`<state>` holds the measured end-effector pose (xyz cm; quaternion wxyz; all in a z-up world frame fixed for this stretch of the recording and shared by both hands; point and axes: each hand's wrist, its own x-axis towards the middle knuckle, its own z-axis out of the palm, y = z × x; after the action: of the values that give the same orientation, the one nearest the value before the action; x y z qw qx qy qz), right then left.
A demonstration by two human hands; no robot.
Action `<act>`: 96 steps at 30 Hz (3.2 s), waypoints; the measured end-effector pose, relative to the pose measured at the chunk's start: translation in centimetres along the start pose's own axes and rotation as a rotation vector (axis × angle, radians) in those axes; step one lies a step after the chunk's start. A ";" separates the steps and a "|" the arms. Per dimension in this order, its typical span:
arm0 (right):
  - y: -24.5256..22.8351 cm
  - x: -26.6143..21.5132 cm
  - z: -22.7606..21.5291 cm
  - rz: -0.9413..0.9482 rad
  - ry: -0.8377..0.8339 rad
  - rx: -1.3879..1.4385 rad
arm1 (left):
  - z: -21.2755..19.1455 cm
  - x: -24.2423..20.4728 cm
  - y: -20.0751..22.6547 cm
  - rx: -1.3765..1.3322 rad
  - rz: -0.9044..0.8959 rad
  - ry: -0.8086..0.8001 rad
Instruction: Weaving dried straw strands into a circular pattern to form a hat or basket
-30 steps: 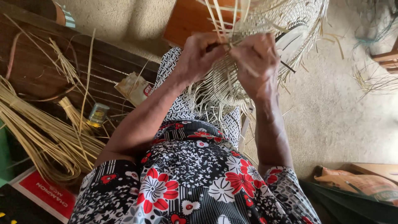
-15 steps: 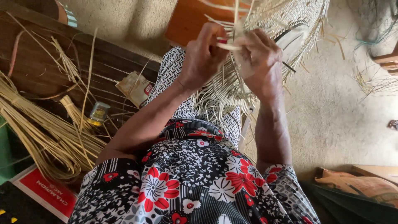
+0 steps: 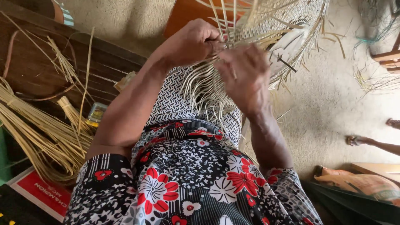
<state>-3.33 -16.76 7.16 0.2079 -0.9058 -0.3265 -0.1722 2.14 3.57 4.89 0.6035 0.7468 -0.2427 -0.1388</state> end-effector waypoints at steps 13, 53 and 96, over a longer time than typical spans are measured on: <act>4.1 1.9 -2.0 0.006 0.051 -0.257 | 2.8 -0.1 -3.1 0.006 0.324 0.128; 6.9 1.4 3.7 -0.173 0.188 -0.013 | 4.8 0.0 -3.4 -0.136 0.077 0.267; 1.4 0.2 0.0 0.038 -0.015 -0.151 | -0.7 1.2 0.5 -0.007 -0.069 -0.083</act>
<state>-2.24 -17.58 6.89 0.1395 -0.9263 -0.2967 -0.1855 3.44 3.43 5.62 0.5903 0.7463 -0.2409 -0.1911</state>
